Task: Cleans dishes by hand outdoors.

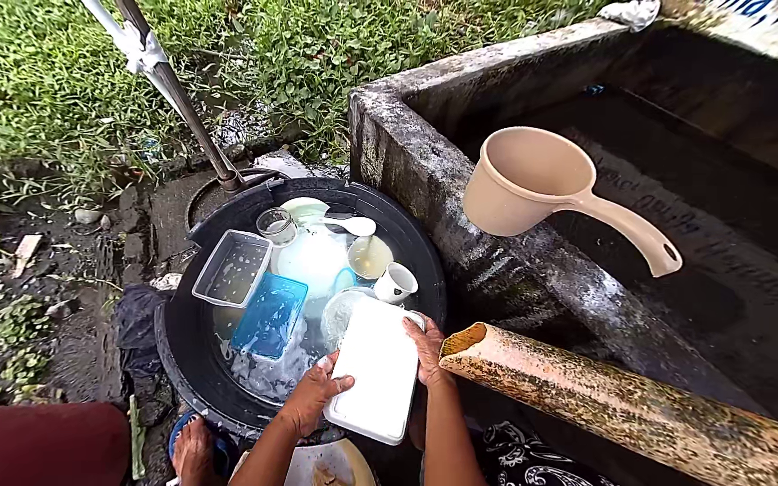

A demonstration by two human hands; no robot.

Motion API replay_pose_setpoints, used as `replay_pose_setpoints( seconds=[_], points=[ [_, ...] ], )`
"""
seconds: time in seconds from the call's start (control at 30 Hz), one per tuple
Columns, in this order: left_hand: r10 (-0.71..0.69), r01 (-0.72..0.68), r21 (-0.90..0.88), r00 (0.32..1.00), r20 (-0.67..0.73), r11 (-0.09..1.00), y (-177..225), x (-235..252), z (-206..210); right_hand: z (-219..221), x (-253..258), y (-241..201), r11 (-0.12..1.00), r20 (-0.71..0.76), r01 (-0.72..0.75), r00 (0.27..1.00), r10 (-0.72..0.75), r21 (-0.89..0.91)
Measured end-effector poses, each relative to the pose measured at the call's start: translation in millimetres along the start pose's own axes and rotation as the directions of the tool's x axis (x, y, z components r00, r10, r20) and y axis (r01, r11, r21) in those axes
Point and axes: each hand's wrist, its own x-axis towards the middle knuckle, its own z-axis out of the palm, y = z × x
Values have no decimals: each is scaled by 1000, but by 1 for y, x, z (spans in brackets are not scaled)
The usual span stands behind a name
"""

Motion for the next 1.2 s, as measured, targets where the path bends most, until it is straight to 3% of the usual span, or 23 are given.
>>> replay_pose_setpoints(
  seconds=[0.23, 0.37, 0.47, 0.53, 0.6, 0.7, 0.73, 0.77, 0.8, 0.9, 1.03, 1.13, 1.17, 1.2],
  points=[
    [142, -145, 160, 989, 33, 976, 26, -20, 14, 20, -8, -13, 973, -162, 115, 976, -148, -201],
    [231, -236, 369, 971, 59, 899, 41, -27, 24, 35, -16, -25, 860, -102, 229, 946, -306, -457],
    [237, -218, 554, 971, 38, 804, 45, -31, 31, 49, -22, -23, 863, -90, 363, 904, -417, -350],
    [245, -184, 727, 969, 22, 662, 50, -36, 38, 58, -22, -21, 909, -81, 396, 910, -408, -125],
    [324, -190, 882, 945, 46, 431, 52, -41, 49, 63, -21, -19, 934, -21, 329, 944, -330, 141],
    [580, -240, 970, 796, 172, 43, 28, -28, 57, 60, -30, -25, 875, 100, 14, 992, -71, 483],
    [594, -231, 972, 776, 212, -46, 20, -23, 56, 55, -30, -23, 836, 125, -80, 992, 13, 543],
    [555, -215, 972, 799, 232, -97, 16, -20, 56, 51, -28, -20, 814, 117, -131, 990, 78, 567],
    [496, -205, 971, 835, 238, -121, 13, -19, 55, 47, -25, -17, 809, 82, -155, 988, 132, 567],
    [473, -279, 955, 832, 291, -97, -2, -18, 50, 36, -20, -17, 826, -24, -196, 969, 246, 529],
    [637, -352, 935, 713, 293, -37, -6, -17, 35, 19, -13, -13, 833, -64, -204, 959, 274, 515],
    [797, -322, 946, 567, 208, -17, 7, -8, 19, 15, -17, -10, 840, -63, -187, 965, 253, 510],
    [810, -299, 954, 568, 148, 35, 13, -7, 13, 16, -17, -9, 836, -53, -188, 967, 250, 515],
    [783, -261, 957, 619, 63, 129, 21, -8, 9, 17, -17, -8, 832, -45, -182, 970, 240, 524]
  ],
)
